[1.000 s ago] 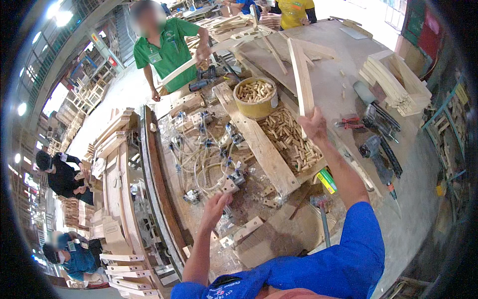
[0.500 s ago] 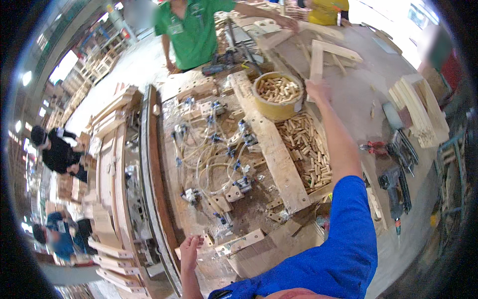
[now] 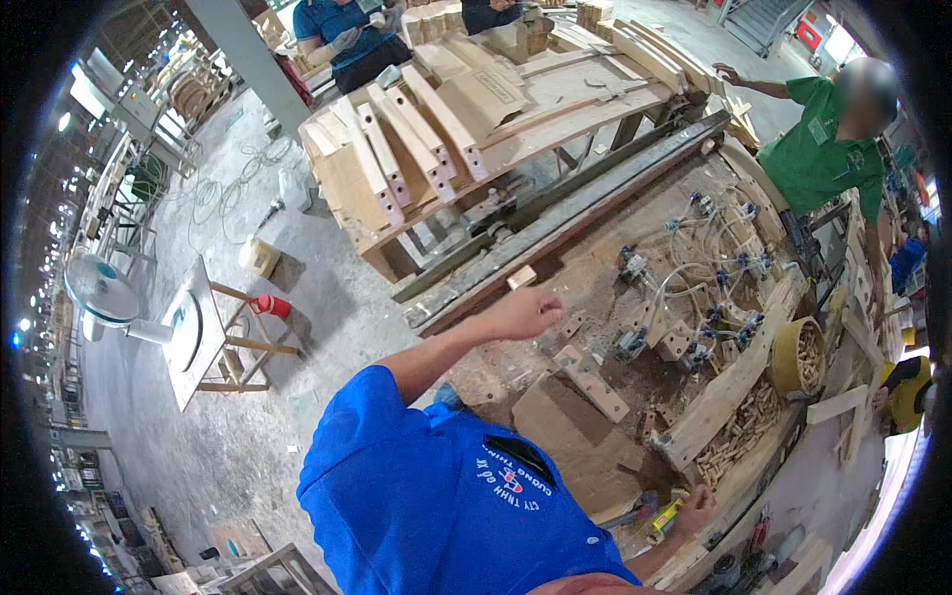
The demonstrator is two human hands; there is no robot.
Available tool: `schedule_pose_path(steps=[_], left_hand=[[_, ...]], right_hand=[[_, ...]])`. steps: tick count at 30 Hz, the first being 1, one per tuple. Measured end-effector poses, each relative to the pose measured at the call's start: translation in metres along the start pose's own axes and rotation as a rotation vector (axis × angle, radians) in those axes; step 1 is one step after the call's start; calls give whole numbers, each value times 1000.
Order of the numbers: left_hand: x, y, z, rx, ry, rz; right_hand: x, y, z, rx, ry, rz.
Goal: The person assembles wooden chair frames by aligning parts on a jig, tapping them with a hammer, and securing them with a pneumatic nail gun. The process is repeated for multiple frames in a workshop setting.
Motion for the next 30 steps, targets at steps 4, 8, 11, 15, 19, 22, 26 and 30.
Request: schedule_pose_path(steps=[4,8,11,15,19,22,26,30], left_hand=[[-35,91,4,56,-147,218],[-57,206,5,261,-41,453],[-64,303,-11,642,-200,616],[-57,380,-45,1200,117,399],[-28,396,-59,1121,-373,212],[-23,402,-44,1256,-460,46],[-23,366,-33,1226,-225,-127],[-61,285,8,1027,-496,-127]], right_hand=[[-84,-30,-19,288,-369,-89],[-121,-40,-49,48,-201,24],[-122,-34,-66,-139,-61,32],[-120,-65,-135,-303,141,73],[-126,-88,-171,-416,189,-8],[-138,-112,-157,-480,-83,-125],[-186,-97,-130,-644,-382,-81],[-219,-78,-89,-627,-629,40]])
Point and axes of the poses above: each hand's wrist, its own x-axis towards the middle knuckle, its own y-axis out of the back of the hand, z = x × y, the point moved 5 cm from there along x, towards the middle knuckle, and after that the axes turned 12 degrees about -x, right-handed, at the moved point
